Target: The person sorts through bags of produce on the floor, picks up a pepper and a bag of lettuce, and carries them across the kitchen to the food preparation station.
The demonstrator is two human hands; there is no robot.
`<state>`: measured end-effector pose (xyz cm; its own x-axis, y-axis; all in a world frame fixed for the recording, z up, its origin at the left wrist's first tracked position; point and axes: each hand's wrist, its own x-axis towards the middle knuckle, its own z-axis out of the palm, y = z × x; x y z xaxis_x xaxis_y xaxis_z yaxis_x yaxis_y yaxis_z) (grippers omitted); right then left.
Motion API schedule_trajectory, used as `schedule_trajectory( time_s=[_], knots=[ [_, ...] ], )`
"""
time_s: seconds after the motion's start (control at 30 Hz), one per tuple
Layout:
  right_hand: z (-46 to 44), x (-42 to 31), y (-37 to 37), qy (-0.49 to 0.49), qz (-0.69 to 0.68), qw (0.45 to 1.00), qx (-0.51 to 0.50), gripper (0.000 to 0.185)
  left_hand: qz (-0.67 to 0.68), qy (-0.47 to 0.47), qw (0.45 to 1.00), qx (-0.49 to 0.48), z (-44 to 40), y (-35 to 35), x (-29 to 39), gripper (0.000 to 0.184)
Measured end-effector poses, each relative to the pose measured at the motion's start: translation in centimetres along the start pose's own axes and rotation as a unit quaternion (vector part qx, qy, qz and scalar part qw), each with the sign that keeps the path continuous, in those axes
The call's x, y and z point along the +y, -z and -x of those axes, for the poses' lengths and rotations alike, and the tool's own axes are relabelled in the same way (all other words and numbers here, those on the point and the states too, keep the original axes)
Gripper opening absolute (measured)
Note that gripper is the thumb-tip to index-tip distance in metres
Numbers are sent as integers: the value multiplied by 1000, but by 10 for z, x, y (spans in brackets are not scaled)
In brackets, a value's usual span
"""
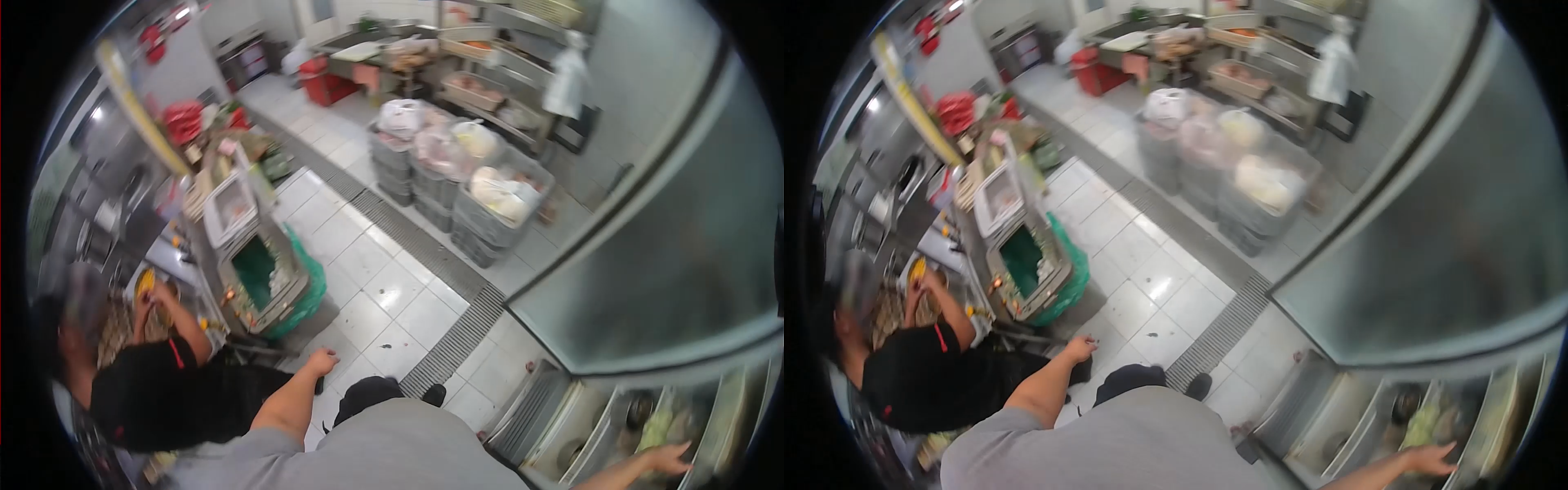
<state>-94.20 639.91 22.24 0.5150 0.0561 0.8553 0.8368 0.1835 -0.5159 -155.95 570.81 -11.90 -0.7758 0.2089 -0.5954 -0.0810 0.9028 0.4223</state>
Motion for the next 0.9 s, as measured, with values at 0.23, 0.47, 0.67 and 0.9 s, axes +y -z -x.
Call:
schedule_trajectory(
  time_s=[0.23,0.47,0.67,0.9],
  knots=[
    [248,-343,85,-55,-493,719,-486,65,-79,-1,981,-179,66,-74,-119,42],
    [440,-415,61,153,-405,344,-834,72,106,211,963,-133,-3,-47,-61,47],
    [573,-346,13,272,-74,273,-920,79,56,-1,998,-26,-172,33,28,55],
    [643,-324,-45,239,34,156,-958,74,473,-235,838,-136,-216,237,263,46]
  ],
)
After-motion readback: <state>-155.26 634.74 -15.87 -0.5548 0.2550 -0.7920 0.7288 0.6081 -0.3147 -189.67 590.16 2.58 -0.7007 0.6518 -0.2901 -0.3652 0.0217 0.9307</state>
